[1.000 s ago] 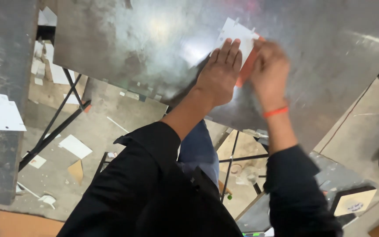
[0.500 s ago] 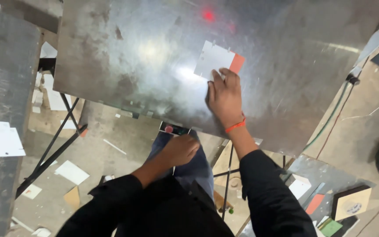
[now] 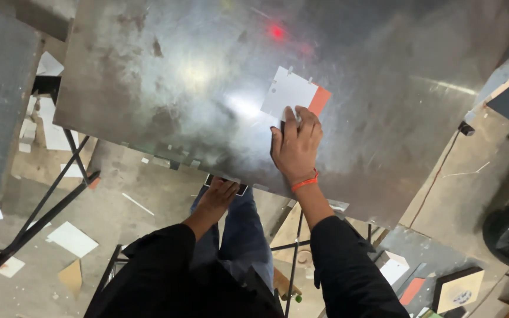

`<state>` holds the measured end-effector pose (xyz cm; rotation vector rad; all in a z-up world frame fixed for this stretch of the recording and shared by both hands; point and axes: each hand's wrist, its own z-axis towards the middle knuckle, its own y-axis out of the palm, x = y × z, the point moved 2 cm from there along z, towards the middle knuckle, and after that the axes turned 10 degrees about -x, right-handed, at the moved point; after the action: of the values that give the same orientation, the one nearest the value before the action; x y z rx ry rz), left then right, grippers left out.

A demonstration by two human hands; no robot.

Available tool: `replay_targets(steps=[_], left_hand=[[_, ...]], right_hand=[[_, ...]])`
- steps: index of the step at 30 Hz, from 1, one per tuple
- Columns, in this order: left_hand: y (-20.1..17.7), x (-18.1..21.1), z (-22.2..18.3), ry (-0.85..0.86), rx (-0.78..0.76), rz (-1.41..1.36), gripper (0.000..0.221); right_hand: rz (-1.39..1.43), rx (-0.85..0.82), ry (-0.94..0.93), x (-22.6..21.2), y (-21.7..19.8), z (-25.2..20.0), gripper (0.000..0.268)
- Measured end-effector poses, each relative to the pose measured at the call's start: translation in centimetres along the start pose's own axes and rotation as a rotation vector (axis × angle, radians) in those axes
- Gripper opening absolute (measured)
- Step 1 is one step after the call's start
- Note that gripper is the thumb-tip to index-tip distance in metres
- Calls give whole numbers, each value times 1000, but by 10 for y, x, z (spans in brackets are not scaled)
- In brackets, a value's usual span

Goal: The recorder is inspecting and testing small square paper products by folding and fitting tabs.

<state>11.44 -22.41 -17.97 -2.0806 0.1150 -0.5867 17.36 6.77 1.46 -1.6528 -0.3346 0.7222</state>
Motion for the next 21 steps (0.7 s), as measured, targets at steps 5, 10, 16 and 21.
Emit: replay_targets(steps=[5,10,16,21], left_hand=[[-24,8,10,-29,-117,-19,47],[-76,14,19,-203,-411,-259,46],[-82,-28,-52,-296,63,-541,41],[12,-91,-158,-609,105,-748,40]], right_hand=[[-3,13,-1,0,0,0,48],[5,28,-16,-2,-7,5,48],[3,11,15,2,-33,28,38],[-24,-118,81,32,-71,86,34]])
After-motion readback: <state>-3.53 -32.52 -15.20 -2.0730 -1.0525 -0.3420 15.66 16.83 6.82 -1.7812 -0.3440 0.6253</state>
